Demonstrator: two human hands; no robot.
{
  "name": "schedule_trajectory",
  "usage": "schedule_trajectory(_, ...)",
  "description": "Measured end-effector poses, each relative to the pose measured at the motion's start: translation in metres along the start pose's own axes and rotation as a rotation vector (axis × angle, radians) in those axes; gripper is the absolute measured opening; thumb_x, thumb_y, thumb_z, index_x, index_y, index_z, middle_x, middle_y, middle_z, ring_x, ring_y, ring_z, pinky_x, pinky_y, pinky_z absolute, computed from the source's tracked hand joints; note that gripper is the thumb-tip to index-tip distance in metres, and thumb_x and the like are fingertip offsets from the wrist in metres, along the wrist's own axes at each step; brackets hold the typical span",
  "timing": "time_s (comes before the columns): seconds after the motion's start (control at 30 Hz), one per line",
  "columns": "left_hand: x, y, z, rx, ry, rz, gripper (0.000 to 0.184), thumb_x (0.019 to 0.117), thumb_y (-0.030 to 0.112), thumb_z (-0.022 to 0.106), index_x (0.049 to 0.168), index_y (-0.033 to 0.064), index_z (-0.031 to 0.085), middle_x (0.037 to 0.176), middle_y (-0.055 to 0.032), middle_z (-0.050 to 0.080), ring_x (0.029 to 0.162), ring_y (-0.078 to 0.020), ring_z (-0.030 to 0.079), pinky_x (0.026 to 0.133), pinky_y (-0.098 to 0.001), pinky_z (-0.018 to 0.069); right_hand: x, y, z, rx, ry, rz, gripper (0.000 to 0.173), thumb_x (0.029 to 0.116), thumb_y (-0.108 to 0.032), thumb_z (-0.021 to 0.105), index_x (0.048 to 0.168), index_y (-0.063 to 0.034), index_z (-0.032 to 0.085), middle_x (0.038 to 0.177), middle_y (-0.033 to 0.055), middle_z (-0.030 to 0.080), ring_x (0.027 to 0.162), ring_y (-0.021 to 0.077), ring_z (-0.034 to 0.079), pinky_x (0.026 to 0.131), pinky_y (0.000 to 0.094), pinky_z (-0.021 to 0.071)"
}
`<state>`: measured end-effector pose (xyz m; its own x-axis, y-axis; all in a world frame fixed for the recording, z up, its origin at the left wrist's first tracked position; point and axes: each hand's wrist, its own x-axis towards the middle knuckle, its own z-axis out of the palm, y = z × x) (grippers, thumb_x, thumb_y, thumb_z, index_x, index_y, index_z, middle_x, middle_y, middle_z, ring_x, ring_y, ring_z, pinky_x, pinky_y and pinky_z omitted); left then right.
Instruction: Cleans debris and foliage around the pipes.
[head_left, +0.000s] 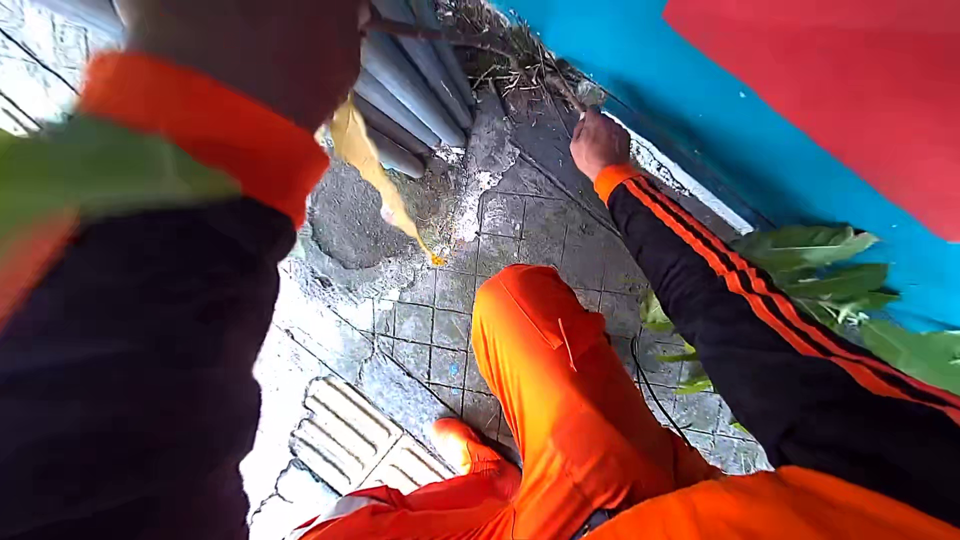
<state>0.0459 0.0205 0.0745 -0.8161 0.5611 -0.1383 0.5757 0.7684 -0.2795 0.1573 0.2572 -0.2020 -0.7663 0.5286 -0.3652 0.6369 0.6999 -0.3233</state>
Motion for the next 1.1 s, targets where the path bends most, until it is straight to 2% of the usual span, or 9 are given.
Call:
schedule_trajectory(0.07,-0.016,0.006,0.002,0.139,-0.083,-0.036,0.033,0.1091,0.02,0.041,0.101,-0.0065,0.059,0.09,-0.0351,0.062,0.088,-0.059,0.063,0.066,-0.0728,0.0462,0.001,-0.01,-0.006,-0.012,-0.005,0.008,0.045,0.1072,-0.028,0.032,0.131,-0.0032,0.062,0.121,0.0193,0.071,0.116,0.0369,0.068,0.091,0.0583,0.054)
schedule_trajectory(0.17,-0.043,0.001,0.045,0.163,-0.076,-0.143,0.029,0.1076,0.014,0.041,0.104,-0.0079,0.061,0.108,-0.0363,0.063,0.114,-0.0596,0.056,0.093,-0.0749,0.0395,0.001,-0.008,0.0,-0.037,0.017,-0.019,0.046,0.1083,-0.028,0.03,0.133,-0.0032,0.06,0.12,0.0203,0.071,0.113,0.0385,0.069,0.089,0.0589,0.0542)
schedule_trajectory(0.27,-0.046,0.011,0.078,0.107,-0.177,-0.259,0.031,0.0983,-0.003,0.051,0.127,-0.0095,0.061,0.157,-0.0307,0.038,0.152,-0.052,0.022,0.118,-0.0774,0.0111,0.006,-0.001,0.008,-0.032,0.055,-0.024,0.044,0.1076,-0.027,0.031,0.133,-0.005,0.059,0.117,0.0195,0.072,0.108,0.0388,0.071,0.085,0.0589,0.0555)
schedule_trajectory(0.37,-0.035,0.023,0.107,0.093,-0.181,-0.175,0.072,0.0966,-0.003,0.053,0.161,-0.0045,0.019,0.168,-0.0299,0.013,0.156,-0.0475,0.011,0.119,-0.0745,0.0084,0.003,0.001,0.021,0.006,0.076,-0.043,0.045,0.1091,-0.028,0.032,0.136,-0.0039,0.058,0.121,0.02,0.071,0.109,0.0397,0.07,0.088,0.0597,0.0548)
schedule_trajectory(0.43,-0.017,0.043,0.119,0.031,-0.208,-0.245,0.083,0.0996,0.02,0.061,0.162,-0.0043,0.013,0.166,-0.0325,0.018,0.152,-0.0508,0.022,0.116,-0.0738,0.0197,0.009,0.01,0.03,0.015,0.088,-0.059,0.045,0.1102,-0.031,0.031,0.137,-0.0051,0.056,0.12,0.0193,0.071,0.109,0.0387,0.071,0.088,0.0587,0.0552)
schedule_trajectory(0.5,-0.003,0.059,0.127,-0.04,-0.234,-0.271,0.069,0.1054,0.045,0.051,0.148,-0.0074,0.037,0.142,-0.0365,0.048,0.127,-0.0552,0.052,0.094,-0.0713,0.0439,0.013,0.021,0.039,0.026,0.099,-0.081,0.046,0.1102,-0.033,0.031,0.139,-0.0062,0.055,0.122,0.0183,0.07,0.109,0.0385,0.071,0.087,0.0586,0.0556)
schedule_trajectory(0.57,0.005,0.067,0.135,-0.129,-0.283,-0.352,0.068,0.108,0.058,0.032,0.127,-0.0041,0.054,0.119,-0.0327,0.063,0.109,-0.0524,0.064,0.082,-0.0671,0.0512,0.019,0.028,0.038,0.031,0.091,-0.096,0.049,0.1104,-0.037,0.029,0.137,-0.0069,0.057,0.123,0.0174,0.071,0.109,0.0378,0.071,0.086,0.0589,0.0553)
schedule_trajectory(0.9,-0.036,0.085,0.296,-0.68,-0.474,-0.49,0.068,0.1109,0.051,0.019,0.121,0.0019,0.064,0.105,-0.0301,0.07,0.102,-0.0497,0.068,0.085,-0.0705,0.0509,0.032,0.038,0.037,-0.012,0.055,-0.072,0.055,0.1112,-0.045,0.024,0.121,-0.0054,0.06,0.105,0.0187,0.073,0.1,0.0396,0.072,0.081,0.0603,0.0542)
schedule_trajectory(1.1,-0.036,0.125,0.351,-0.776,-0.551,-0.568,0.066,0.1109,0.05,0.017,0.12,0.0043,0.062,0.104,-0.0274,0.07,0.101,-0.0464,0.069,0.084,-0.0672,0.0529,0.048,0.048,0.053,-0.073,0.022,-0.02,0.053,0.1121,-0.043,0.027,0.127,-0.0023,0.057,0.1,0.0219,0.073,0.098,0.0434,0.072,0.08,0.0597,0.0561)
